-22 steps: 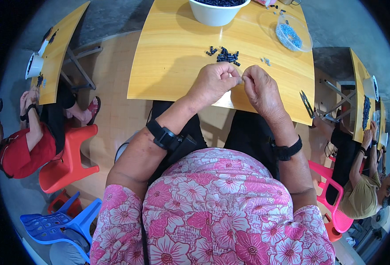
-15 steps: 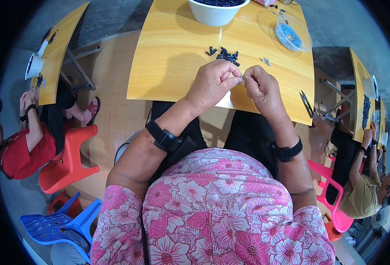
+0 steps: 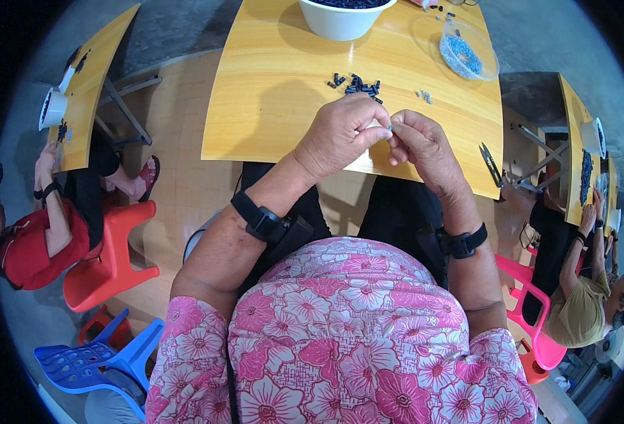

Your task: Manually assembling small black plastic components by hand at a workstation.

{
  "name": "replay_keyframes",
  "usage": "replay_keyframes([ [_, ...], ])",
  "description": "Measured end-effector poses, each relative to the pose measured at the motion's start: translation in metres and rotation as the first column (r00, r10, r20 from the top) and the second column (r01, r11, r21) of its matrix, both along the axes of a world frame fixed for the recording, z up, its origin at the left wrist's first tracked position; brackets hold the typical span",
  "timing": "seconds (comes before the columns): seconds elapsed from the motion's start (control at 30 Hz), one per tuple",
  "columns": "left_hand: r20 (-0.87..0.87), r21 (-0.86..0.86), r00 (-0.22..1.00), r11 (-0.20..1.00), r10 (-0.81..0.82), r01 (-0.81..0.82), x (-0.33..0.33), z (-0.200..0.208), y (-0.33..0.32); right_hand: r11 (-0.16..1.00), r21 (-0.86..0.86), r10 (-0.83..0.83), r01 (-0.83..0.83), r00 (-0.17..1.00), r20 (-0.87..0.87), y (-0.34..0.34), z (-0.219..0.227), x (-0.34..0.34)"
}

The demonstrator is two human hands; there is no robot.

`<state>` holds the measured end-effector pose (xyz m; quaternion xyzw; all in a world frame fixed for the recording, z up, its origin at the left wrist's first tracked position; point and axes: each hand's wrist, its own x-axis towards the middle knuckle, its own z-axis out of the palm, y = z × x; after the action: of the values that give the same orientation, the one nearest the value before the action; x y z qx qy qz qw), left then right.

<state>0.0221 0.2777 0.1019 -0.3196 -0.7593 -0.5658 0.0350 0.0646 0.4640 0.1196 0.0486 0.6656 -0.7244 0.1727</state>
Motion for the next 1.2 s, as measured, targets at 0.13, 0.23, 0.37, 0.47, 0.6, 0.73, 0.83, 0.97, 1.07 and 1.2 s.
replay_keyframes([
  [0.13, 0.231, 0.038, 0.973, 0.999, 0.013, -0.023, 0.001, -0.006, 0.003, 0.998, 0.015, -0.065, 0.065, 0.998, -0.002, -0.002, -0.001, -0.002],
  [0.23, 0.404, 0.140, 0.915, 0.988, 0.007, -0.069, 0.002, -0.017, 0.006, 0.994, 0.014, -0.109, 0.109, 0.994, -0.019, -0.007, 0.000, -0.003],
  [0.37, 0.778, 0.416, 0.583, 0.888, -0.236, -0.196, 0.007, -0.017, 0.010, 0.984, 0.049, -0.159, 0.172, 0.966, -0.202, -0.009, -0.009, 0.002],
  [0.47, 0.819, 0.528, 0.399, 0.814, -0.412, -0.243, 0.011, -0.015, 0.010, 0.955, 0.039, -0.274, 0.293, 0.928, -0.251, -0.018, -0.013, 0.003],
  [0.6, 0.811, 0.580, 0.295, 0.762, -0.506, -0.289, 0.017, -0.012, 0.009, 0.933, 0.154, -0.274, 0.324, 0.921, -0.277, -0.021, -0.017, 0.003],
  [0.73, 0.814, 0.576, 0.293, 0.761, -0.502, -0.298, 0.019, -0.010, 0.009, 0.920, 0.166, -0.284, 0.354, 0.897, -0.339, -0.020, -0.020, 0.005],
  [0.83, 0.803, 0.590, 0.299, 0.758, -0.516, -0.278, 0.019, -0.013, 0.007, 0.911, 0.189, -0.266, 0.366, 0.873, -0.408, -0.019, -0.019, 0.006],
  [0.97, 0.805, 0.591, 0.279, 0.750, -0.524, -0.297, 0.020, -0.011, 0.006, 0.905, 0.241, -0.213, 0.349, 0.865, -0.453, -0.018, -0.017, 0.005],
  [1.07, 0.800, 0.599, 0.239, 0.738, -0.550, -0.310, 0.020, -0.009, 0.005, 0.916, 0.177, -0.251, 0.359, 0.860, -0.443, -0.021, -0.017, 0.005],
  [1.2, 0.803, 0.595, 0.215, 0.734, -0.555, -0.328, 0.020, -0.007, 0.006, 0.926, 0.172, -0.224, 0.337, 0.853, -0.471, -0.021, -0.017, 0.005],
])
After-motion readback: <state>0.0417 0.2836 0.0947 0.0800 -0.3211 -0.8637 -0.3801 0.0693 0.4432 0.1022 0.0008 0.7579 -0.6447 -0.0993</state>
